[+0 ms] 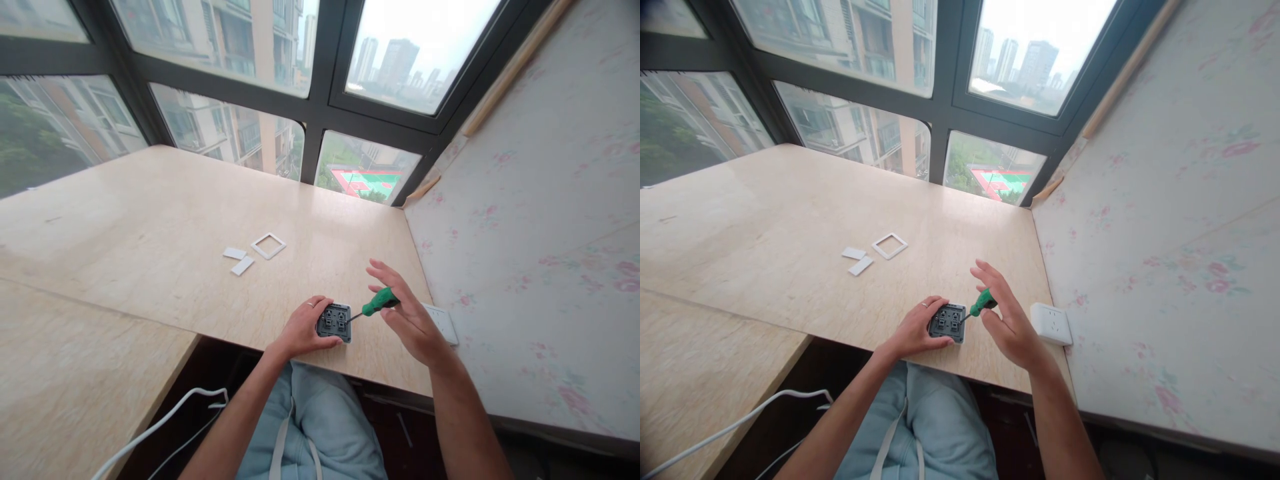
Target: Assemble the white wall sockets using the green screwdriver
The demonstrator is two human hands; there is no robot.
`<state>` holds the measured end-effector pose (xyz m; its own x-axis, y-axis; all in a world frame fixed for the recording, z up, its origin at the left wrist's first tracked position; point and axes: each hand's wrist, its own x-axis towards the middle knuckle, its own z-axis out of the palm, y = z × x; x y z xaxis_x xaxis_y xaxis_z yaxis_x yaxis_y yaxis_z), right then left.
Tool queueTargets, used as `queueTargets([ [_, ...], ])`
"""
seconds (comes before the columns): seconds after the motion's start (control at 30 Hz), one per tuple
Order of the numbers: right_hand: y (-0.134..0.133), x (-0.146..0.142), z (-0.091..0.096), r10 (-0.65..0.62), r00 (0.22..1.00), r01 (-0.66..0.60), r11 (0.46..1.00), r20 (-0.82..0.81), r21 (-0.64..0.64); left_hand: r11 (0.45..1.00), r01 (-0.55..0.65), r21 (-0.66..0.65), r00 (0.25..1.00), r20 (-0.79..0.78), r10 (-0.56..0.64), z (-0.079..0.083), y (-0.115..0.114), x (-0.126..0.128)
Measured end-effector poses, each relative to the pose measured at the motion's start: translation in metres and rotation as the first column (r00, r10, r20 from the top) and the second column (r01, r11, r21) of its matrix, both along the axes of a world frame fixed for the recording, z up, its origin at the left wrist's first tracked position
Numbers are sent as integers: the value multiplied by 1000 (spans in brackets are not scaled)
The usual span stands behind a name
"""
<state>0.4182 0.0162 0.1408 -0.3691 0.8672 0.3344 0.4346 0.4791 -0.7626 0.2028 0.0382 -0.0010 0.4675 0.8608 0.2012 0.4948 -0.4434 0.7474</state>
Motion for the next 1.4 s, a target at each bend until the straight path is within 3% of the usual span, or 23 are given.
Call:
queueTargets([
  [0.13,0,3,0,4,999,-8,997,-46,-73,1000,2,-1,1000,-1,-2,1,0,0],
  [0.27,7,1,-4,-177,978,160,976,107,145,1000,4,-3,1000,-2,-4,1,0,0],
  [0.37,9,-3,-7,-241,961,197,942,138,270,1000,-1,-9,1000,-13,0,1,0,-1],
  [0.5,3,-4,-7,-144,988,135,983,64,128,1000,6,-8,1000,-16,-6,3,0,-1],
  [0.63,-5,1,-5,32,994,-39,997,-102,-70,1000,6,-10,1000,-8,-6,2,0,-1],
  [0.73,-4,4,-6,39,989,-51,995,-142,-87,1000,7,-10,1000,-11,-7,1,0,-1],
  [0.83,2,4,-8,-99,995,99,991,-6,87,1000,8,-12,1000,-15,-8,1,0,-1],
  [0.9,6,2,-10,-204,976,178,950,77,255,1000,7,-12,1000,-16,-7,1,0,-1],
  [0.97,9,0,-12,-246,963,197,923,114,331,1000,7,-11,1000,-16,-7,2,0,-1],
  [1.1,6,0,-10,-182,981,165,966,72,198,1000,5,-10,1000,-19,-6,1,0,-1],
  [1.27,-2,9,-6,23,995,-28,999,-101,-46,1000,5,-7,1000,-16,-6,0,0,-1],
  [1.33,-2,10,-5,13,996,-17,999,-92,-48,1000,5,-9,1000,-14,-5,0,0,-1],
  [1.4,0,10,-6,-61,998,61,998,-11,30,1000,5,-14,1000,-13,-5,1,0,-1],
])
